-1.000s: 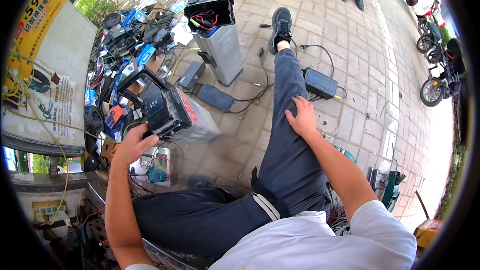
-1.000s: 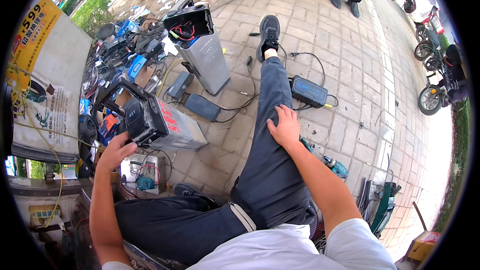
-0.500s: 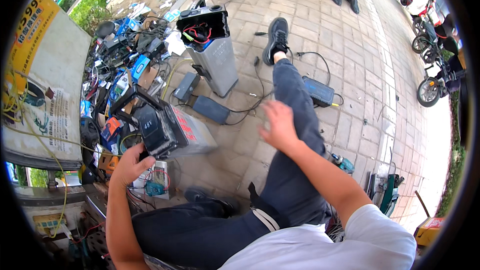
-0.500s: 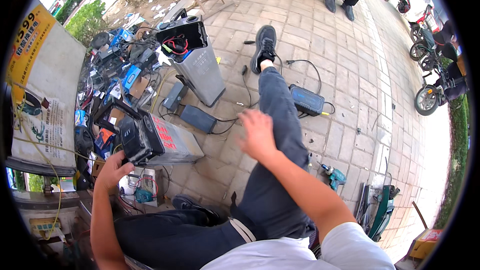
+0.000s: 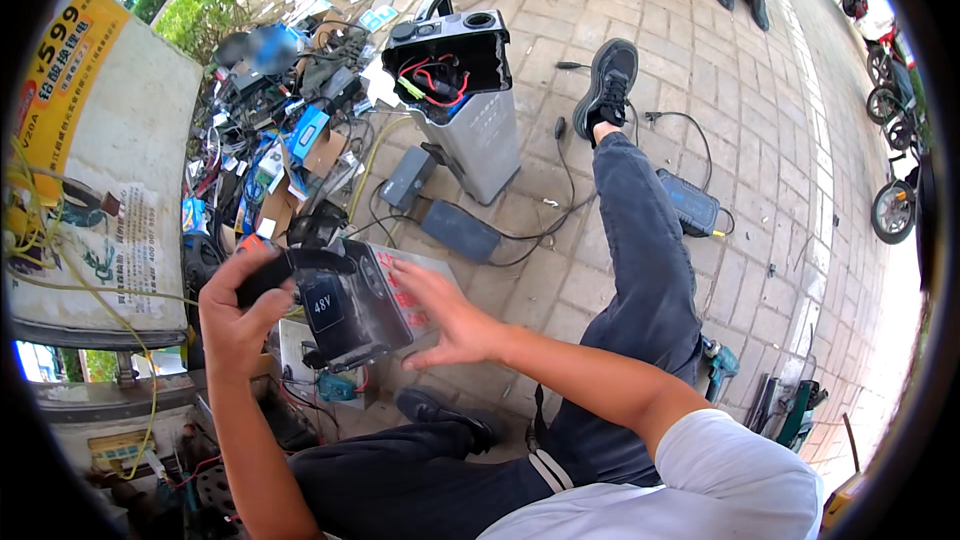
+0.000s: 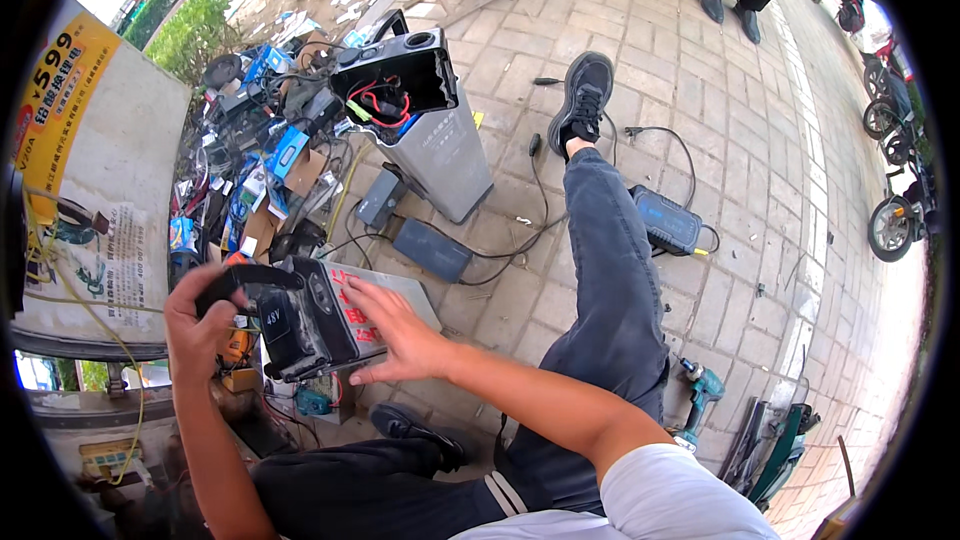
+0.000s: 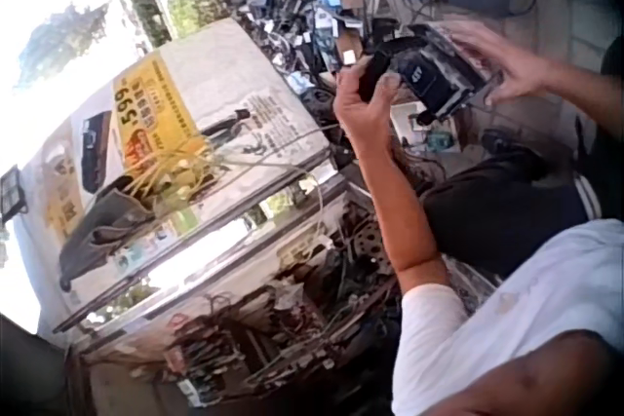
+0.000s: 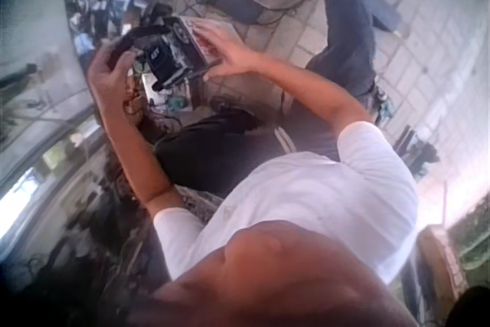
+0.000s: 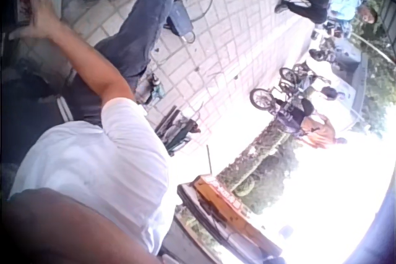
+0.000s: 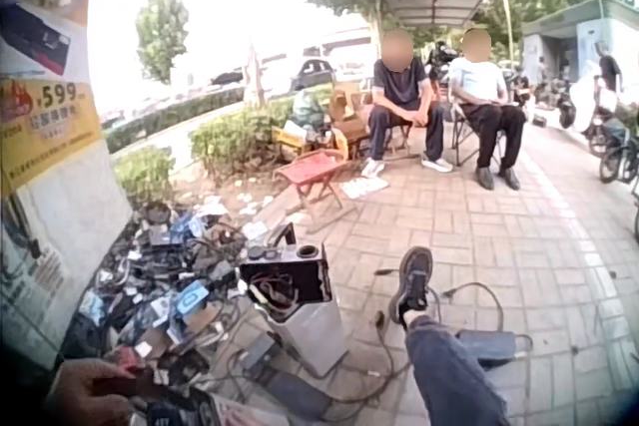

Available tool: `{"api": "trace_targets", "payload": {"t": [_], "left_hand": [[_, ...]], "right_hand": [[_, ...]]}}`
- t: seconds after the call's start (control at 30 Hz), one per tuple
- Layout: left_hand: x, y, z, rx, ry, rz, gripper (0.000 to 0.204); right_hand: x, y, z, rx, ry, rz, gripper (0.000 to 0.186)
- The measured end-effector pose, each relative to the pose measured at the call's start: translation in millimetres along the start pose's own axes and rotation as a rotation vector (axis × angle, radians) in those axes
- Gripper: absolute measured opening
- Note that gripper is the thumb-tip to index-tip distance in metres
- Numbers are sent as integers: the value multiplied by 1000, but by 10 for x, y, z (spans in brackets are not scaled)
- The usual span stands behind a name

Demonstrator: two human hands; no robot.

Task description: The person removes a battery from an electric bike, connects it to a charger, and plugs the charger into a power strip. They then unplug the charger, disconnect the battery, and place the battery on a workbench.

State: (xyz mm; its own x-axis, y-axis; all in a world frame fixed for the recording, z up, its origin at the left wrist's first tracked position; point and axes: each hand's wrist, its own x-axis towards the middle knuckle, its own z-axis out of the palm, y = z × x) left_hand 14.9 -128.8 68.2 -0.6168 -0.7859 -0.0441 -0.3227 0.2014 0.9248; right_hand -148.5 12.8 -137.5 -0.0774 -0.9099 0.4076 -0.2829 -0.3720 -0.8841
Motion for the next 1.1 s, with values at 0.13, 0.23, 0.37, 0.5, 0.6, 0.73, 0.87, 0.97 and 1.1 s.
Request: {"api": "trace_targets", "payload": {"t": [0.13,0.23,0.37,0.5,0.6,0.73,0.87,0.97,1.1], "left_hand": [[124,312,151,522,-125,40,30],[29,297,480,621,84,72,29],[-78,563,733,698,25,295,29],[-173,740,939,631,-27,206,32],[-109,679,929,581,6,110,33],[133,648,805,468,-146,4,30],[388,682,439,155,-500,-234,23],[591,583,238,36,-686,-276,23],[1157,-295,-225,-204,-224,-96,24]], "right_hand": [[-137,49,32,-90,29,38,110],[-204,94,2,-162,13,104,107],[-362,125,-30,-174,31,37,103],[-579,-34,-237,-212,27,69,102],[-550,-150,-414,-192,-55,183,100],[-424,-126,-630,-156,-130,199,97],[-219,-155,-750,-17,-241,239,91],[-69,-228,-887,70,-364,387,85],[26,-124,-1335,-70,-547,606,76]]}}
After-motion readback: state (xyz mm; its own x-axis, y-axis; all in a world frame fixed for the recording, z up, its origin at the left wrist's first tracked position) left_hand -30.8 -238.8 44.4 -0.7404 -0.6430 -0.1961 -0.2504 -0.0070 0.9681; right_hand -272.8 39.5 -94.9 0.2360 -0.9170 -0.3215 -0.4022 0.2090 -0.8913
